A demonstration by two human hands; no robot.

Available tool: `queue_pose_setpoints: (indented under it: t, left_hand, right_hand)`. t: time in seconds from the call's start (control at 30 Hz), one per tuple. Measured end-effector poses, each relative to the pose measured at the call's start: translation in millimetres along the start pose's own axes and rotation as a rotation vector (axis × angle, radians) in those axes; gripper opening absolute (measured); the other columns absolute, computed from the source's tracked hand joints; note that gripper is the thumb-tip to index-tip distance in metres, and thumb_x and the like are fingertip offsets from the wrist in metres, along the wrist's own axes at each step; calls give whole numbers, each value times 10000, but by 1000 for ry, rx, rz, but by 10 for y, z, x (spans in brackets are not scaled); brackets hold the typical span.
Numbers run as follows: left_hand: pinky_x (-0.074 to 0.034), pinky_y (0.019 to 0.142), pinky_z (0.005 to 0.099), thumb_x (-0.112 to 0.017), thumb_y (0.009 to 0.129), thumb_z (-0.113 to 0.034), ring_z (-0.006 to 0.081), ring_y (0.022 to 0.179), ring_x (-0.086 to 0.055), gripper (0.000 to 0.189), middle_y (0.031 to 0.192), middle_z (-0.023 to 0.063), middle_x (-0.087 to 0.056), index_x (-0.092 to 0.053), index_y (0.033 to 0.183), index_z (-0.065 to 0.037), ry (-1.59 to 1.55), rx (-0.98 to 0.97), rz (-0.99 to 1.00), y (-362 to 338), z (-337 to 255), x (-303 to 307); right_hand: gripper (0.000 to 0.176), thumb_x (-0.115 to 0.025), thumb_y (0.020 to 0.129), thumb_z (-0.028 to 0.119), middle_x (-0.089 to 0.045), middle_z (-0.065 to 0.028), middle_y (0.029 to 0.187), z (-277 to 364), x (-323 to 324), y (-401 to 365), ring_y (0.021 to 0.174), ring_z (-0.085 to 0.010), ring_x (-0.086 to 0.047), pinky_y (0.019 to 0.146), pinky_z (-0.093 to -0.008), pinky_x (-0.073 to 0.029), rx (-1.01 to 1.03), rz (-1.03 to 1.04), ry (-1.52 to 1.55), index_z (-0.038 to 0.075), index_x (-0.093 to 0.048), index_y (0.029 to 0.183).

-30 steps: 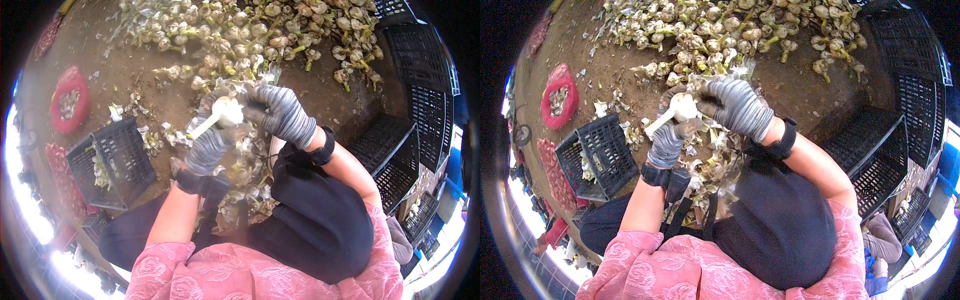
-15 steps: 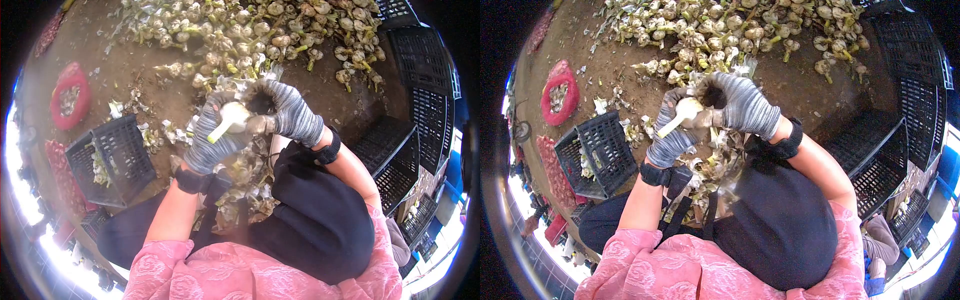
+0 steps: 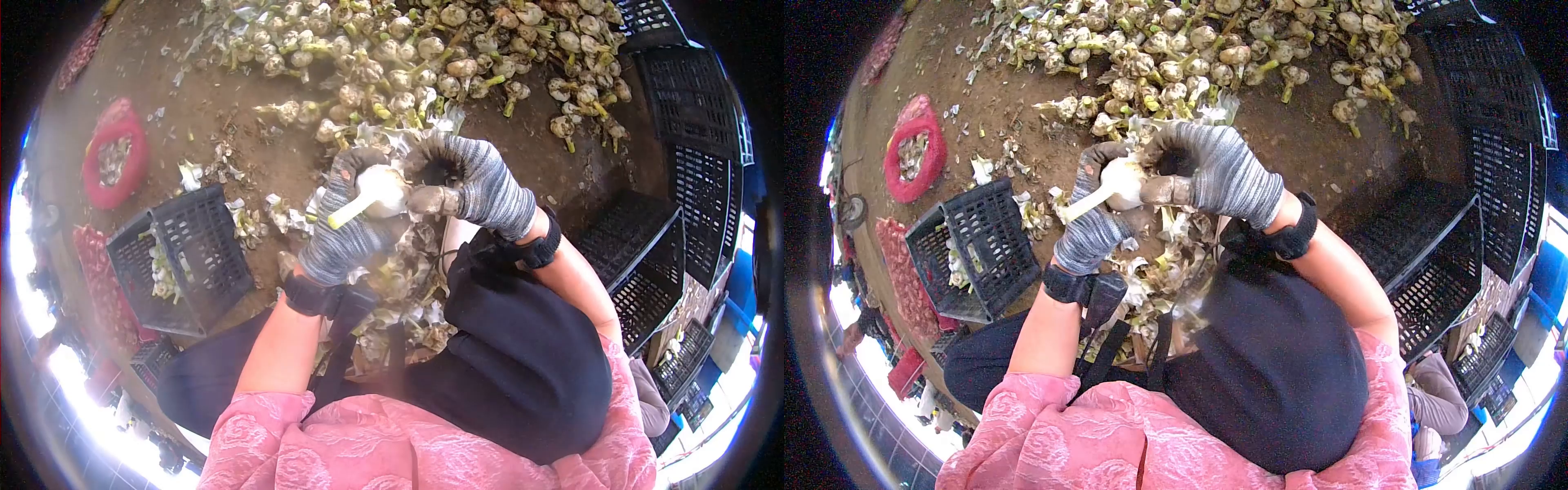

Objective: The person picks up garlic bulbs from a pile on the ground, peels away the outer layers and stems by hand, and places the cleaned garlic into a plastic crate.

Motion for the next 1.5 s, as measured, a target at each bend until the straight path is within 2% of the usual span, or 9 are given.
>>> queue_pose_setpoints:
  t: [0.2, 0.4, 0.5, 0.6, 0.8, 1.03, 1.2, 1.33, 1.5]
  left_hand:
    - [-471, 680, 229, -594, 736, 30, 118, 814, -532, 452, 944, 32, -536, -440, 1152, -54, -623, 268, -67, -74, 232, -8]
    - [-423, 866, 290, -769, 620, -185, 151, 976, -511, 661, 1075, 65, -531, -429, 1170, -47, -405, 309, -20, -47, 313, -2]
    - [-425, 869, 294, -773, 621, -247, 162, 1003, -511, 701, 1093, 73, -530, -416, 1188, -39, -432, 120, 0, 12, 269, -11]
    - [-429, 866, 298, -769, 626, -264, 166, 1002, -517, 708, 1089, 75, -531, -412, 1189, -29, -494, 155, -69, -6, 293, 22]
    - [-444, 827, 272, -702, 716, -218, 140, 928, -532, 580, 1069, 59, -544, -420, 1189, -37, -356, 204, 84, -73, 341, -17]
    - [-463, 772, 268, -746, 647, -110, 113, 859, -532, 574, 946, 29, -548, -445, 1134, -60, -480, 159, -40, -9, 225, 32]
    - [-460, 799, 287, -746, 629, -40, 137, 921, -539, 596, 1012, 34, -558, -450, 1145, -73, -385, 142, 35, -28, 289, -45]
    - [-462, 836, 303, -602, 783, -43, 153, 944, -547, 379, 1071, 54, -546, -468, 1137, -65, -520, 128, 59, -82, 201, -55]
    - [-437, 843, 317, -717, 646, -92, 161, 919, -536, 583, 997, 51, -546, -417, 1144, -62, -488, 285, 76, -112, 305, -65]
  right_hand:
    - [201, -660, 728, 181, -606, -124, 695, 124, -23, -29, 621, -189, -593, 603, -299, -475, 97, -73, -324, 31, -622, 857]
    - [180, -629, 751, 177, -602, -137, 670, -115, 241, 1, 600, -195, -589, 575, -295, -469, 12, -303, -300, 12, -620, 824]
    - [200, -647, 750, 179, -617, -120, 711, -119, 247, -10, 617, -153, -581, 590, -285, -471, -6, -317, -413, 11, -615, 853]
    - [240, -666, 745, 175, -616, -85, 739, -109, 224, 10, 663, -106, -561, 625, -271, -471, 53, -338, -107, 0, -599, 895]
    - [221, -626, 775, 174, -603, -92, 719, -11, -61, 0, 669, -111, -548, 632, -267, -453, -70, 14, -97, -6, -590, 897]
    - [256, -645, 759, 202, -602, -69, 740, -151, 156, 39, 693, -113, -535, 644, -268, -452, 62, -255, 3, -15, -588, 883]
    - [351, -715, 696, 237, -562, -10, 771, -43, -105, 77, 711, -84, -485, 643, -251, -425, -34, 40, 133, -9, -567, 899]
    - [342, -708, 705, 234, -564, -5, 777, -21, -143, 50, 727, -81, -486, 660, -249, -422, -121, 131, 222, -1, -571, 913]
    - [267, -666, 748, 246, -570, 1, 723, -189, -98, 18, 676, -60, -492, 598, -212, -415, -202, 126, 227, 24, -608, 883]
Point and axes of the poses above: each hand's wrist, its own y-axis towards the middle knuckle, its own x-axis out of the back of the hand, z = x × y, the point moved 8 cm from there along y, towards the middle knuckle
